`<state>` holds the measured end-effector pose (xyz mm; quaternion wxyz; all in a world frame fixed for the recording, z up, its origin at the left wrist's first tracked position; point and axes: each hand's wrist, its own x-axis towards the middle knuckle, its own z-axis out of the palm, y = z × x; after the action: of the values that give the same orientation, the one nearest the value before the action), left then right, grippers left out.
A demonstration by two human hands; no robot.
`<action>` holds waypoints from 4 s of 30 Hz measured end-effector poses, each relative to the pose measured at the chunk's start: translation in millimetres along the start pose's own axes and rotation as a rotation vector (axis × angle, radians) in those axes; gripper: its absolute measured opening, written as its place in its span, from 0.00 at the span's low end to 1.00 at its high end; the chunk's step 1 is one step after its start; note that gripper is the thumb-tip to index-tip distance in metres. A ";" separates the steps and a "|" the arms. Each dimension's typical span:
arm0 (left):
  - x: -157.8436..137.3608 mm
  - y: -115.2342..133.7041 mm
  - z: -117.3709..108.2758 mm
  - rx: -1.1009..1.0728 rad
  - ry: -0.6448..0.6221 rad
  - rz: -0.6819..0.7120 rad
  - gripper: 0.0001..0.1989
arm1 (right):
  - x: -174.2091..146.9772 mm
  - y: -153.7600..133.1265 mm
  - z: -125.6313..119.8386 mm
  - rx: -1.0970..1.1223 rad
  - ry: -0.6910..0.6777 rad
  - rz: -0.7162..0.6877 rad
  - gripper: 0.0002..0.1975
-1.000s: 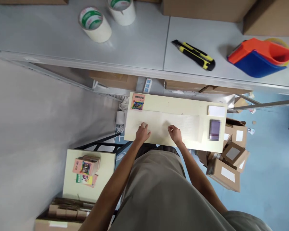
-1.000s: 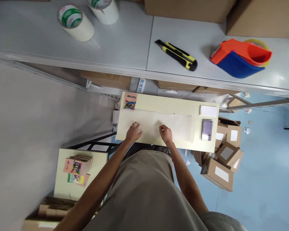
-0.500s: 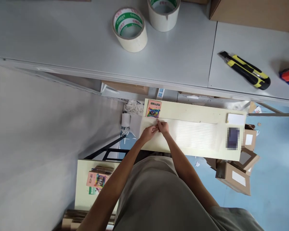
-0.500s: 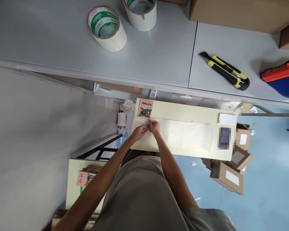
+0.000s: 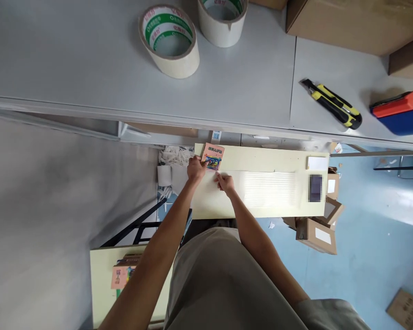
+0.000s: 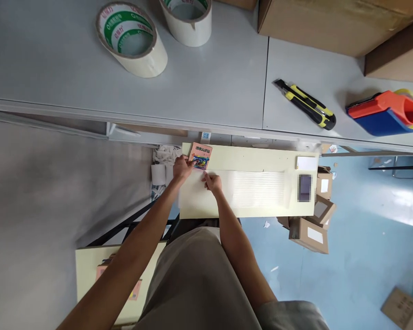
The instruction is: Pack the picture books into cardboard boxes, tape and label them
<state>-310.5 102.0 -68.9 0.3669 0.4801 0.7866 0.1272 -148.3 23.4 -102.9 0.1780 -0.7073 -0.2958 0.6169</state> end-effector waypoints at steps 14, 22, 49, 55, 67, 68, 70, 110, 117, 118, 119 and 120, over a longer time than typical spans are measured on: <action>-90.9 55.4 -34.1 -0.298 0.198 0.276 0.14 | -15.5 -6.7 -32.5 0.351 -0.212 0.087 0.32; -212.8 82.0 105.7 -0.548 -0.167 -0.118 0.27 | -94.2 80.3 -202.7 0.383 -0.013 -0.119 0.37; -225.3 116.1 265.3 -0.252 -0.183 -0.090 0.26 | -88.5 165.7 -369.7 -0.259 0.677 -0.393 0.20; -224.3 118.7 260.6 -0.192 -0.186 -0.118 0.28 | -92.3 155.0 -361.9 -0.296 0.626 -0.390 0.11; -244.1 175.2 244.9 -0.010 -0.087 0.205 0.18 | -96.2 123.7 -313.1 -0.743 0.176 -0.553 0.05; -243.2 175.5 248.9 -0.016 -0.057 0.186 0.18 | -93.6 124.1 -309.6 -0.770 0.158 -0.551 0.05; -240.6 173.1 257.7 -0.013 0.027 0.181 0.19 | -90.8 125.5 -305.0 -0.798 0.137 -0.539 0.05; -293.8 186.2 244.2 -0.048 -0.059 0.332 0.19 | -76.1 64.6 -340.0 -0.529 0.189 -0.364 0.11; -299.6 152.3 252.5 -0.238 -0.018 0.243 0.12 | -92.1 15.1 -337.2 -1.042 0.109 -0.848 0.31; -298.4 147.9 252.5 -0.301 -0.012 0.227 0.12 | -88.4 4.2 -341.1 -1.126 -0.013 -0.947 0.33; -297.5 144.1 252.5 -0.370 -0.006 0.201 0.11 | -82.4 -6.7 -345.0 -1.201 -0.146 -1.012 0.34; -297.0 140.6 252.7 -0.442 0.001 0.165 0.12 | -74.5 -17.4 -348.2 -1.263 -0.263 -1.042 0.34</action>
<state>39.4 -117.3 -32.6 0.4512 0.4504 0.6979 0.3263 184.1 28.6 26.1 -0.0258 -0.3686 -0.8947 0.2509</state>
